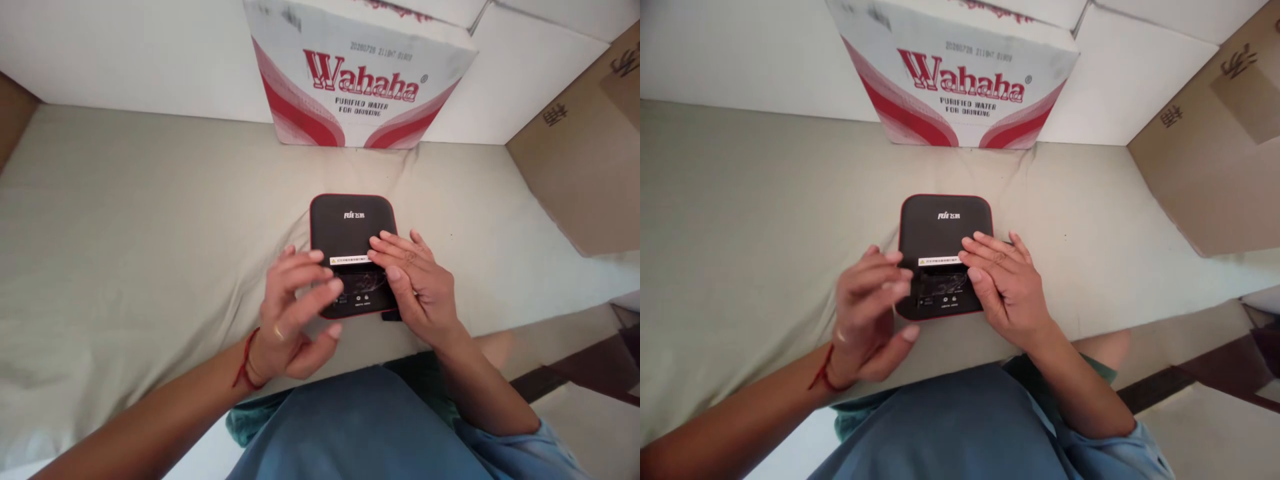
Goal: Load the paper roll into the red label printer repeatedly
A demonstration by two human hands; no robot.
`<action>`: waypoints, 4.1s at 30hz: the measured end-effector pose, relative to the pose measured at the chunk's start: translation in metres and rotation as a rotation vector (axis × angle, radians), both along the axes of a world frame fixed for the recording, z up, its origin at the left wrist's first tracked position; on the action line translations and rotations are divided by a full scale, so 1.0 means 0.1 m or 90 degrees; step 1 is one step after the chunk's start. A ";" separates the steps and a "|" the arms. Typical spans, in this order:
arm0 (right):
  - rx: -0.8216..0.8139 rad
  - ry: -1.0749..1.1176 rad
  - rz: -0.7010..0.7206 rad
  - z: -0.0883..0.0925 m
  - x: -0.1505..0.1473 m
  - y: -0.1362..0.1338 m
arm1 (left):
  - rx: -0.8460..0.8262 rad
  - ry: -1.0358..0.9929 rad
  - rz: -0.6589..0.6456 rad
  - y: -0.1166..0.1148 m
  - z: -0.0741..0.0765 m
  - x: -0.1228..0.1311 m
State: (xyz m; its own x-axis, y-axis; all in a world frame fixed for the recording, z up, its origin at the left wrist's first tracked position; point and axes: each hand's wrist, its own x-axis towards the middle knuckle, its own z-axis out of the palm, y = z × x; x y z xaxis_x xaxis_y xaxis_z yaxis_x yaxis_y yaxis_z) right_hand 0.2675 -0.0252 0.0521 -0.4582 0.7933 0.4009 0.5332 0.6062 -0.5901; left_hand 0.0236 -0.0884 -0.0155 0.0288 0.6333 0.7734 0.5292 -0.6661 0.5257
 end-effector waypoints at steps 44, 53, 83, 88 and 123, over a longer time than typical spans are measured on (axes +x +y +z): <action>-0.029 -0.152 0.051 0.45 -0.23 0.47 | -0.391 -0.399 -0.353 0.44 -0.37 -0.10; -0.025 -0.685 0.007 0.55 -0.74 0.68 | -0.354 -0.343 -0.320 0.46 -0.38 -0.10; -0.247 -0.229 -0.118 0.03 0.89 0.69 | -0.462 -0.616 -0.430 0.46 -0.34 -0.07; -0.251 -0.325 -0.076 -0.12 0.57 0.69 | -0.467 -0.619 -0.431 0.46 -0.32 -0.07; -0.069 -0.541 -0.036 0.39 -0.63 0.71 | -0.468 -0.592 -0.409 0.50 -0.35 -0.05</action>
